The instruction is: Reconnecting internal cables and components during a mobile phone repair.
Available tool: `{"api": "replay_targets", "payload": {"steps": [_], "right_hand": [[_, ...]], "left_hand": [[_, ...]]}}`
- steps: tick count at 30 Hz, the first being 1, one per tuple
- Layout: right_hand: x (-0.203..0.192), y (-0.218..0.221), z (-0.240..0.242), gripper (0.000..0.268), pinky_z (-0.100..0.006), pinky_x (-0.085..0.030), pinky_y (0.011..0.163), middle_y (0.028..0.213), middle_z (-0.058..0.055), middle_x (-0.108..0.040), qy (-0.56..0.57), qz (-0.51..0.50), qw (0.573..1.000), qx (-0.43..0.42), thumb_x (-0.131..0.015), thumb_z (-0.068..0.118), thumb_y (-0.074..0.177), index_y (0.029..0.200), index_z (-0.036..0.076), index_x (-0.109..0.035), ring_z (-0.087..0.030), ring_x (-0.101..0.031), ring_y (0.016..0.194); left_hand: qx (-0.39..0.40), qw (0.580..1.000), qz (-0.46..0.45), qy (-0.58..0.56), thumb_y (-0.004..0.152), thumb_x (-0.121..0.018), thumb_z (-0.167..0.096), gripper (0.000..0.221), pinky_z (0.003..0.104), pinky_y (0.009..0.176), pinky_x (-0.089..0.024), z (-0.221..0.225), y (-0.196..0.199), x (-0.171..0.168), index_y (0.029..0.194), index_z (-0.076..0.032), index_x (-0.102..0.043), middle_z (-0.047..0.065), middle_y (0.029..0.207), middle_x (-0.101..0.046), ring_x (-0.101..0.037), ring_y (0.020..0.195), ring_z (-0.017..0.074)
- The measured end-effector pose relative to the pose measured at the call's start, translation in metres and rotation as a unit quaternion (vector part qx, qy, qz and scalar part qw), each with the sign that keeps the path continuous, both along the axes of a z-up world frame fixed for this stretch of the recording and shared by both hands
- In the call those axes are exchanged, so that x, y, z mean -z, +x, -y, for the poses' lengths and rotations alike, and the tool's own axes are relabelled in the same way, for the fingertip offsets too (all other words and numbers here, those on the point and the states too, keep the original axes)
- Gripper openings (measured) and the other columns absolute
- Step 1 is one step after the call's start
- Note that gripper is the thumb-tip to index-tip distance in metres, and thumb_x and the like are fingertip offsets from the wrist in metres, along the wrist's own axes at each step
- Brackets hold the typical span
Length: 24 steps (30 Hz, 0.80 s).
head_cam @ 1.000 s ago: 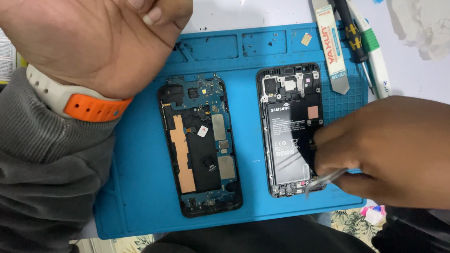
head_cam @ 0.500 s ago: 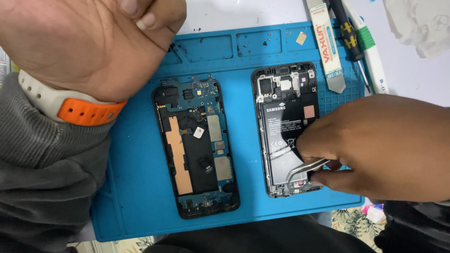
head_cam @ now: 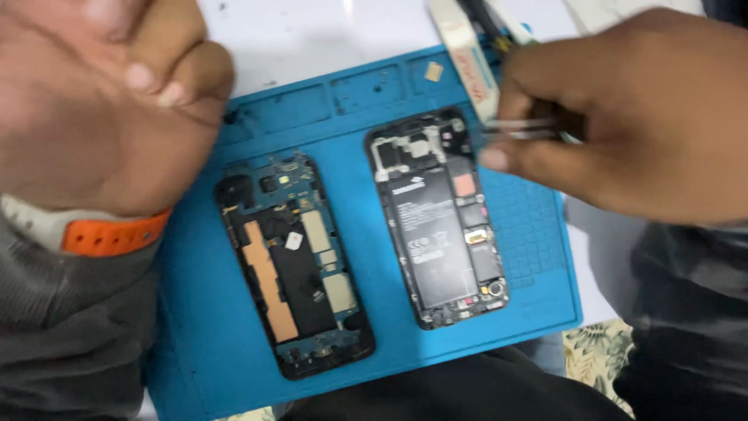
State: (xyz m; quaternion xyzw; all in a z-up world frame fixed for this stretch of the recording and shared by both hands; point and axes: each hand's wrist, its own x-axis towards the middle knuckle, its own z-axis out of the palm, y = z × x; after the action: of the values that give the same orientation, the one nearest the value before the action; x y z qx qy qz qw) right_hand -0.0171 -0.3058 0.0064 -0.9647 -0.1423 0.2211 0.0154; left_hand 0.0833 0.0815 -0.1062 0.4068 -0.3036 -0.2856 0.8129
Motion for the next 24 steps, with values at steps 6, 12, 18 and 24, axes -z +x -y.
{"api": "replay_targets", "payload": {"steps": [6,12,18,24], "right_hand": [[-0.025,0.009,-0.046,0.039,-0.04,-0.054,0.085,0.106,0.016,-0.069,-0.075,-0.197,0.977,-0.02,-0.085,0.056,0.085,0.115,0.041,-0.064,-0.014,-0.063,0.093],[0.011,-0.032,-0.043,0.041,-0.053,-0.059,0.067,0.103,0.009,-0.062,-0.081,-0.32,0.904,-0.271,-0.082,0.06,0.092,0.115,0.04,-0.055,-0.025,-0.069,0.079],[0.035,-0.043,-0.026,0.041,-0.052,-0.057,0.046,0.097,0.002,-0.054,-0.028,-0.214,0.917,-0.335,-0.078,0.062,0.095,0.112,0.035,-0.051,-0.027,-0.061,0.062],[0.023,-0.036,-0.024,0.061,-0.049,-0.057,0.025,0.141,0.011,-0.051,0.155,-0.115,0.927,-0.323,-0.078,0.032,0.08,0.137,0.045,-0.06,-0.022,-0.07,0.034]], "left_hand": [[-0.039,0.996,0.05,0.066,0.122,-0.06,-0.058,0.019,0.023,0.096,-0.03,0.011,-0.008,-0.02,0.129,-0.041,-0.058,-0.026,0.118,-0.044,-0.032,0.093,-0.0001],[-0.064,0.997,-0.041,0.005,0.106,-0.066,-0.062,0.038,0.03,0.09,-0.033,0.022,-0.019,-0.036,0.129,-0.031,-0.07,-0.009,0.112,-0.047,-0.038,0.09,0.0101],[-0.078,0.996,-0.033,0.005,0.097,-0.057,-0.069,0.046,0.035,0.082,-0.03,0.036,-0.024,-0.048,0.123,-0.033,-0.071,-0.009,0.105,-0.047,-0.032,0.083,0.014],[-0.117,0.985,-0.123,-0.03,0.093,-0.045,-0.039,0.03,0.033,0.068,-0.031,0.049,-0.026,-0.063,0.078,-0.019,-0.061,-0.004,0.088,-0.054,-0.035,0.072,0.0148]]}}
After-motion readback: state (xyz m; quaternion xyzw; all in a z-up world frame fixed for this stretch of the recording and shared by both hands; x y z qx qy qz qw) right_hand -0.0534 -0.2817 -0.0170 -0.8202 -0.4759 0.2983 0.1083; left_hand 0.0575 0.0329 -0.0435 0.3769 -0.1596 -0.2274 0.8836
